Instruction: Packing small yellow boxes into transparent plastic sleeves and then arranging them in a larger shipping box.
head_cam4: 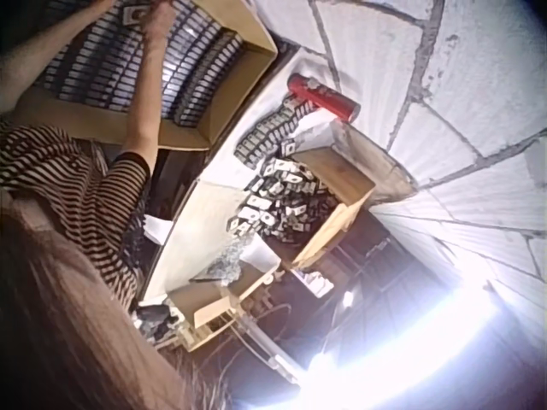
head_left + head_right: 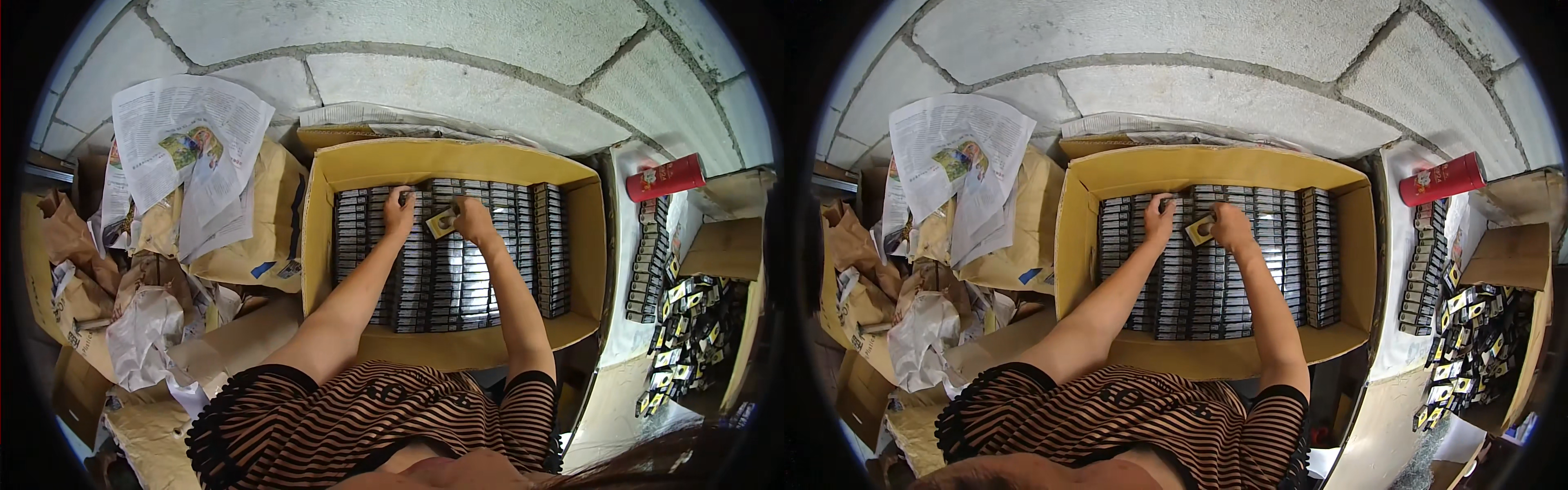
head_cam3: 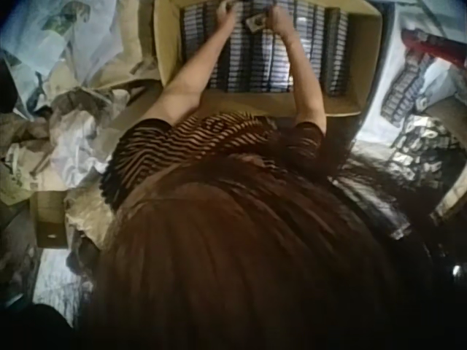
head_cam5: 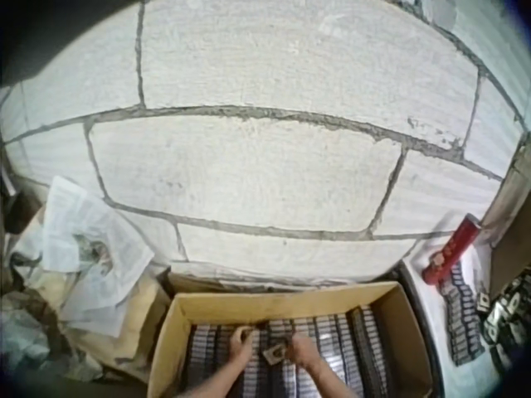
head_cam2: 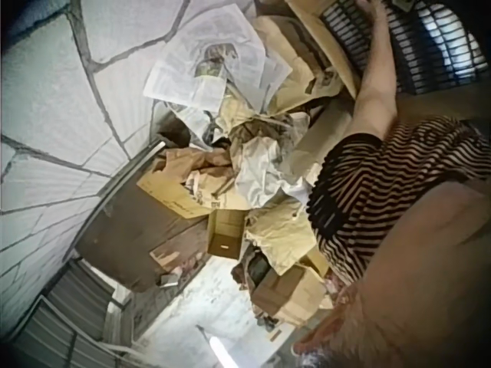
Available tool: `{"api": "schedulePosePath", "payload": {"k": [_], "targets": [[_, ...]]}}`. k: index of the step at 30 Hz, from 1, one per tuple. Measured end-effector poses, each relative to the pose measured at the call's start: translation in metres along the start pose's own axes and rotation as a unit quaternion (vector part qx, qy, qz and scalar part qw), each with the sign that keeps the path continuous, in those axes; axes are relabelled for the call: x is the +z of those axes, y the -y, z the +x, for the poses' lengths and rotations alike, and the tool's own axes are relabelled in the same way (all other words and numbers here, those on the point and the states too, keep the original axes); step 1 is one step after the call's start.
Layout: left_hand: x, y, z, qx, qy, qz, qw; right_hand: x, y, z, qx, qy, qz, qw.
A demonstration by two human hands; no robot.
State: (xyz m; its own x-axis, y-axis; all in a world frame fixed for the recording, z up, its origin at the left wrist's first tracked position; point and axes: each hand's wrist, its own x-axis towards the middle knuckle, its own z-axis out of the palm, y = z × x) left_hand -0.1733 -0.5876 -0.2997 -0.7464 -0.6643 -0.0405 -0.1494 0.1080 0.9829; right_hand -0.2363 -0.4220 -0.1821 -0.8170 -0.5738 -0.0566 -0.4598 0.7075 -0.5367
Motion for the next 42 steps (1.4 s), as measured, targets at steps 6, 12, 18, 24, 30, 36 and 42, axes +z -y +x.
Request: {"api": "schedulePosePath", "payload": {"k": [6,12,18,24,30,36,42], "targets": [[0.000,0.001,0.000,0.014,0.004,-0.015,1.000,-0.007,-0.017,-0.010,0.058,0.077,0.278,0.956],[0.001,0.003,0.000,0.001,0.007,-0.037,0.999,-0.021,-0.004,-0.017,0.020,0.005,0.376,0.926],[0.001,0.005,0.001,-0.012,0.012,-0.033,0.999,-0.002,0.002,-0.011,0.031,-0.075,0.367,0.927],[-0.003,-0.006,-0.003,0.005,0.000,0.012,1.000,-0.013,0.053,0.003,0.149,-0.153,0.195,0.957],[0.004,-0.025,-0.007,-0.005,0.009,-0.045,0.999,0.102,0.045,0.053,0.170,-0.251,0.346,0.888],[-0.010,0.009,-0.002,-0.006,-0.036,-0.090,0.995,0.071,0.109,0.020,0.012,-0.060,0.189,0.980],[-0.003,-0.006,0.011,-0.038,-0.086,-0.013,0.996,0.007,0.122,-0.052,-0.102,0.117,0.158,0.975]]}}
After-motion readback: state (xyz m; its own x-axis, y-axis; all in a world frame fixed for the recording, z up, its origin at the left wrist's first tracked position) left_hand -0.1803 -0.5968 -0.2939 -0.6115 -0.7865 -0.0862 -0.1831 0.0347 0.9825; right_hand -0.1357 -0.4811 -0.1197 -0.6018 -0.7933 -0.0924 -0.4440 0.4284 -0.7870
